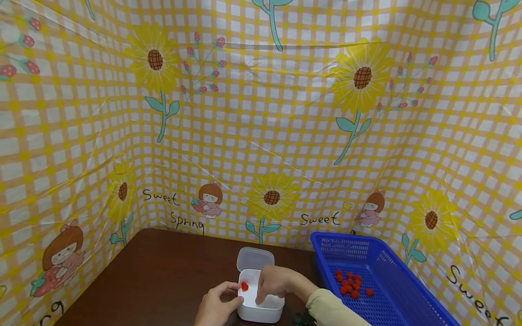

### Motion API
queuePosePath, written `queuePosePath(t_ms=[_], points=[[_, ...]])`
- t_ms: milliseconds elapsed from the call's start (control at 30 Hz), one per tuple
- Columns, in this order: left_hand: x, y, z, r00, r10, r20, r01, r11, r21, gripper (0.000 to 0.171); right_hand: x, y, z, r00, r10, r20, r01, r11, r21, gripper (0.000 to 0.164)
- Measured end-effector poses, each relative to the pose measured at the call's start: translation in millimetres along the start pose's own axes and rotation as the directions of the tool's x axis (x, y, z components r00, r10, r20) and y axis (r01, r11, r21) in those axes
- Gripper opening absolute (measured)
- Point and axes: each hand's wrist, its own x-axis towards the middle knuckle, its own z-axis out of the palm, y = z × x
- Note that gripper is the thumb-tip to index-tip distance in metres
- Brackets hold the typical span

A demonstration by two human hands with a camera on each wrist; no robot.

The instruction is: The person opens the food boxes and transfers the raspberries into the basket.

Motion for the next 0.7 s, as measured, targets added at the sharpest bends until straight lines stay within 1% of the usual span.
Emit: queuePosePath(t_ms=[133, 233, 333, 400, 533, 700], points=[[-0.1, -0.5, 0.8, 1.000, 0.009, -0.004, -0.009, 1.000, -0.001, 0.028, 3, -3, 9, 1.000, 0.006, 0.025, -0.005, 1.000, -0.025, 0.028], [-0.5, -0.1, 1.7, 1.000, 0.020, 0.003, -0.020, 1.000, -0.010, 0.028, 3, -4, 14, 1.000, 0.016, 0.018, -0.014, 0.996, -0.084, 0.040], [-1.3, 0.8, 1.9, 0.999, 0.030, 0.013, -0.030, 0.999, -0.023, 0.029, 4, -3, 19, 1.000, 0.017, 0.004, -0.016, 0.989, -0.146, 0.046], [-1.5, 1.0, 1.8, 0.999, 0.034, 0.014, -0.034, 0.999, -0.024, 0.029, 4, -3, 22, 1.000, 0.013, -0.006, -0.014, 0.988, -0.154, 0.045], [-1.4, 0.9, 1.4, 1.000, 0.026, 0.014, -0.026, 1.000, -0.016, 0.029, 5, -3, 27, 1.000, -0.008, -0.010, 0.006, 0.992, -0.123, 0.042], [-1.0, -0.1, 0.8, 1.000, 0.022, 0.012, -0.022, 1.000, -0.006, 0.029, 7, -6, 30, 0.997, -0.068, -0.025, 0.066, 0.996, -0.067, 0.039]])
